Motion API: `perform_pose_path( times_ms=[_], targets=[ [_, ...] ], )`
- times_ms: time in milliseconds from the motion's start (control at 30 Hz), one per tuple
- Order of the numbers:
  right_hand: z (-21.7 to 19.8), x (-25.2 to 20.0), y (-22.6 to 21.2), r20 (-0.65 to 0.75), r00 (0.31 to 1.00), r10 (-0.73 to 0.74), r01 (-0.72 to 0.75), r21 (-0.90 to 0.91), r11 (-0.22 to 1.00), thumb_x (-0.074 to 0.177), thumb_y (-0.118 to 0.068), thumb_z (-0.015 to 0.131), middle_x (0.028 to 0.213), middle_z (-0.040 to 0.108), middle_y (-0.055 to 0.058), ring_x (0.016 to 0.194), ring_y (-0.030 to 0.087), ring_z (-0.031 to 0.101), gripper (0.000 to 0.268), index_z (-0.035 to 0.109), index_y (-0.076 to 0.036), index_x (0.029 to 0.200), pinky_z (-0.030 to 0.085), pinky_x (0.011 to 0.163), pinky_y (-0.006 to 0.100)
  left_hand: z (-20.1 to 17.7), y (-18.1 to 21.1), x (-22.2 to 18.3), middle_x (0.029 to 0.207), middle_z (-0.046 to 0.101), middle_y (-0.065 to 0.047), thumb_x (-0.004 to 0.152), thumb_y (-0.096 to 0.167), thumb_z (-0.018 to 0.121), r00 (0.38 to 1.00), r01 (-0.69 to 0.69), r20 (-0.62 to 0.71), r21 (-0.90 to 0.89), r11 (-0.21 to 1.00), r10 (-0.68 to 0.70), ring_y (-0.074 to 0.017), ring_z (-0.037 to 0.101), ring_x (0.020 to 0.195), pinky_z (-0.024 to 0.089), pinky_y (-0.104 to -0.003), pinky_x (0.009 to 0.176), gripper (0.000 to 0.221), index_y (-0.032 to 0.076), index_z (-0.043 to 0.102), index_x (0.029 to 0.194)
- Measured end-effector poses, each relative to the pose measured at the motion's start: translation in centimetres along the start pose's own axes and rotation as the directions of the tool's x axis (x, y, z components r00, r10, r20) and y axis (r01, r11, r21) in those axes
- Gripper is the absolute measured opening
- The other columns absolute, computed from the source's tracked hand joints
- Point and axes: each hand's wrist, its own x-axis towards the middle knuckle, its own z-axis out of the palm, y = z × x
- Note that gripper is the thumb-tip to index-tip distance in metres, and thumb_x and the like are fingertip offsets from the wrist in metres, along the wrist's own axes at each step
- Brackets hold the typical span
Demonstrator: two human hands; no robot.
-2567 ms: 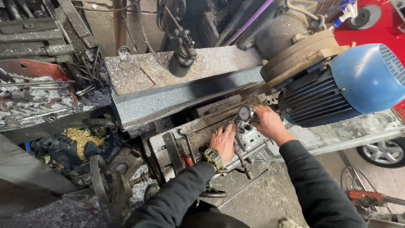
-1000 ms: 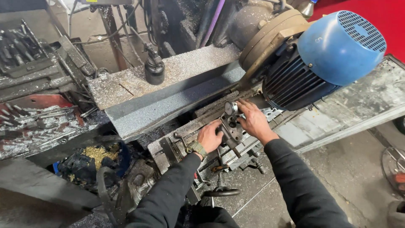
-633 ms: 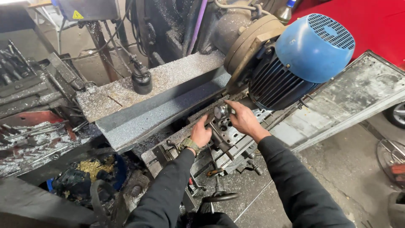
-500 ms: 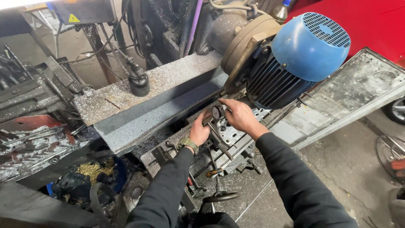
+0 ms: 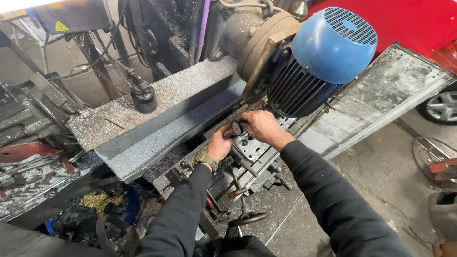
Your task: The person measures and adjusts a cylinder head using a milling machine and hand tools.
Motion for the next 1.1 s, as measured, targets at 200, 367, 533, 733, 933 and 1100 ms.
perform_pose_path(
  times_ms=[200,367,533,733,933,1100],
  targets=[
    [-0.3,-1.4,0.1,0.015,1.0,-0.009,0.009,0.016,1.0,0.084,-0.014,0.071,0.085,0.072,0.014,0.084,0.037,0.071,0.014,0.07,-0.006,0.095,0.056,0.07,0.048,0.5,1.2,-1.1,0.126,0.074,-0.016,0.076,-0.002,0.05,0.998,0.055,0.007,0.145,0.988,-0.056,-0.0245,0.067,0.125,0.046,-0.031,0.108,0.062,-0.001,0.06,0.136],
    [0.2,-1.5,0.2,-0.017,1.0,-0.014,0.014,0.04,0.999,0.086,-0.014,0.07,0.086,0.072,0.015,0.085,0.037,0.071,0.014,0.068,-0.004,0.095,0.056,0.073,0.048,0.4,2.0,-1.4,0.127,0.073,-0.017,0.077,-0.001,0.05,0.999,0.051,0.01,0.143,0.988,-0.053,-0.0254,0.068,0.124,0.046,-0.033,0.108,0.06,-0.001,0.06,0.136],
    [0.0,-0.6,-0.6,-0.067,0.997,-0.022,0.027,0.083,0.996,0.086,-0.013,0.069,0.088,0.072,0.016,0.085,0.039,0.07,0.016,0.068,-0.004,0.099,0.056,0.073,0.048,-0.2,2.4,-1.1,0.133,0.068,-0.018,0.077,0.0,0.052,0.997,0.074,0.023,0.144,0.987,-0.078,-0.0257,0.064,0.128,0.043,-0.033,0.111,0.063,0.0,0.056,0.14],
    [-0.1,-0.6,-1.0,-0.005,0.996,0.084,-0.084,0.075,0.994,0.088,-0.014,0.069,0.088,0.071,0.017,0.084,0.039,0.07,0.015,0.067,-0.003,0.098,0.055,0.073,0.048,-0.3,2.4,-0.9,0.131,0.07,-0.019,0.077,-0.001,0.051,0.998,0.051,0.021,0.143,0.988,-0.055,-0.0268,0.065,0.126,0.045,-0.034,0.11,0.06,-0.001,0.06,0.136],
    [-0.3,-2.3,-0.6,-0.024,1.0,0.018,-0.017,0.046,0.999,0.087,-0.013,0.069,0.086,0.071,0.015,0.085,0.039,0.07,0.012,0.066,-0.003,0.093,0.055,0.071,0.049,0.5,2.1,-1.5,0.121,0.074,-0.02,0.074,0.0,0.052,1.0,0.014,0.009,0.242,0.97,-0.017,-0.0302,0.069,0.12,0.05,-0.036,0.104,0.057,0.0,0.065,0.13],
    [-0.6,-3.7,-0.4,0.013,1.0,0.018,-0.018,0.028,0.999,0.085,-0.012,0.069,0.085,0.07,0.015,0.078,0.039,0.07,0.015,0.068,-0.004,0.098,0.055,0.068,0.049,1.5,2.4,-2.5,0.121,0.073,-0.019,0.074,0.0,0.048,0.998,0.051,0.021,0.283,0.958,-0.059,-0.0345,0.069,0.118,0.051,-0.04,0.102,0.063,0.004,0.06,0.135]
  ],
)
